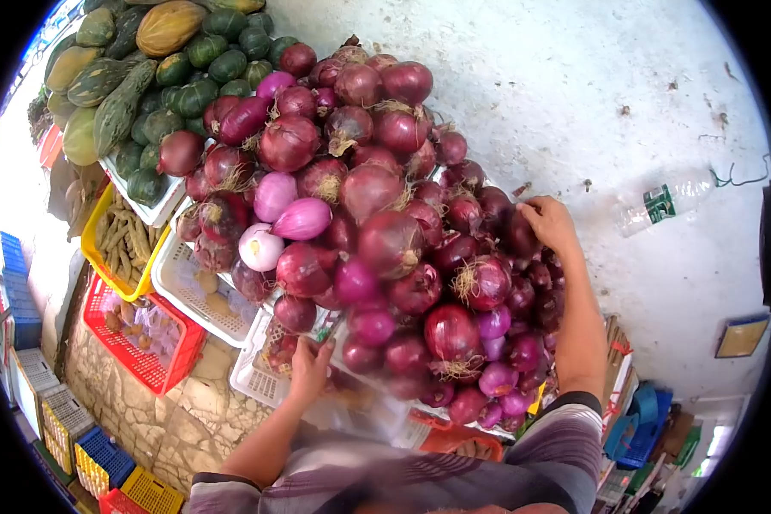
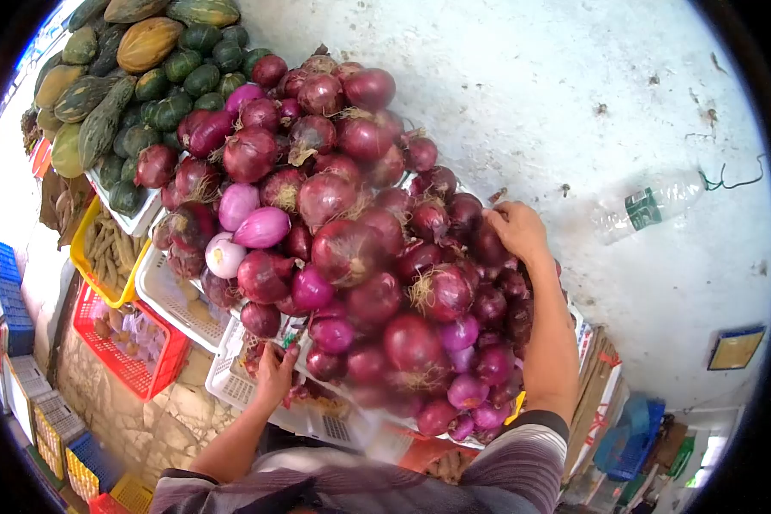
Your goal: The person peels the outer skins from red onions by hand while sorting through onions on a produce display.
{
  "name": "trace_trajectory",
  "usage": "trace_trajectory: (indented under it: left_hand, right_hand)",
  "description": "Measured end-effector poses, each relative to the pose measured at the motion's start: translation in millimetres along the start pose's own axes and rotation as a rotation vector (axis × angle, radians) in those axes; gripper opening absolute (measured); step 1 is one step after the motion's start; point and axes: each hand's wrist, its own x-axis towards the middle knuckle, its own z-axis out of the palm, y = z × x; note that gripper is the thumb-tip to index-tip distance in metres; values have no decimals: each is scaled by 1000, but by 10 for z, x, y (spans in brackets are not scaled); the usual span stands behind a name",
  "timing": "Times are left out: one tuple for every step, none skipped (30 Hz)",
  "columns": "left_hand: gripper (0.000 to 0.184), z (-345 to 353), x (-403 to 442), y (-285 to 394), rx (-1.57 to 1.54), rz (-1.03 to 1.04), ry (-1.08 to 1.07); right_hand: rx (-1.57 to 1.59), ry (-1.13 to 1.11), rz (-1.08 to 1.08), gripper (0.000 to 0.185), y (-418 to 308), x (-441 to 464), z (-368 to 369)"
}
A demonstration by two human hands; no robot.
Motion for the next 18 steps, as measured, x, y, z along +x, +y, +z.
trace_trajectory:
  left_hand:
    - [35,3,8,-52,15,19,4]
    - [35,5,25,-94,13,25,4]
    - [35,15,34,-134,9,28,6]
    - [36,26,34,-165,5,32,8]
    - [36,38,39,-188,-31,7,4]
    - [37,52,38,-205,-68,-18,-1]
    - [37,63,45,-203,-106,-40,-6]
    - [39,26,25,-111,-45,-70,-17]
    - [39,32,33,-136,-50,-72,-19]
    - [39,41,31,-194,-53,-75,-23]
    - [40,44,43,-223,-54,-78,-27]
    - [41,-3,15,-32,-72,-165,-43]
    - [42,3,34,-107,-67,-156,-37]
    - [42,34,52,-241,-63,-147,-34]
    - [43,41,55,-242,-60,-139,-35]
    - [43,25,41,-183,-5,-150,-30]
    - [43,39,48,-224,7,-114,-13]
    - [43,71,59,-300,17,-79,3]
  right_hand:
    - [14,16,-3,70,-155,-39,-45]
    - [29,34,-12,71,-317,-29,-35]
    - [134,124,-84,72,-470,51,31]
    - [240,214,-156,72,-652,184,89]
    - [347,304,-230,73,-856,338,131]
    - [415,300,-215,78,-1087,502,144]
    - [482,296,-201,84,-1312,699,129]
    - [461,354,-244,88,-1469,980,182]
    - [441,411,-286,93,-1599,1284,285]
    - [382,470,-342,95,-1738,1573,355]
    - [323,532,-396,97,-1874,1846,414]
    - [265,596,-448,99,-2047,1936,428]
    - [271,562,-403,97,-2164,1962,464]
    - [274,528,-357,95,-2259,1981,480]
    - [273,493,-309,93,-2327,1962,456]
    - [272,488,-265,93,-2339,1934,433]
    - [268,483,-221,92,-2334,1896,406]
    - [261,477,-176,92,-2326,1846,374]
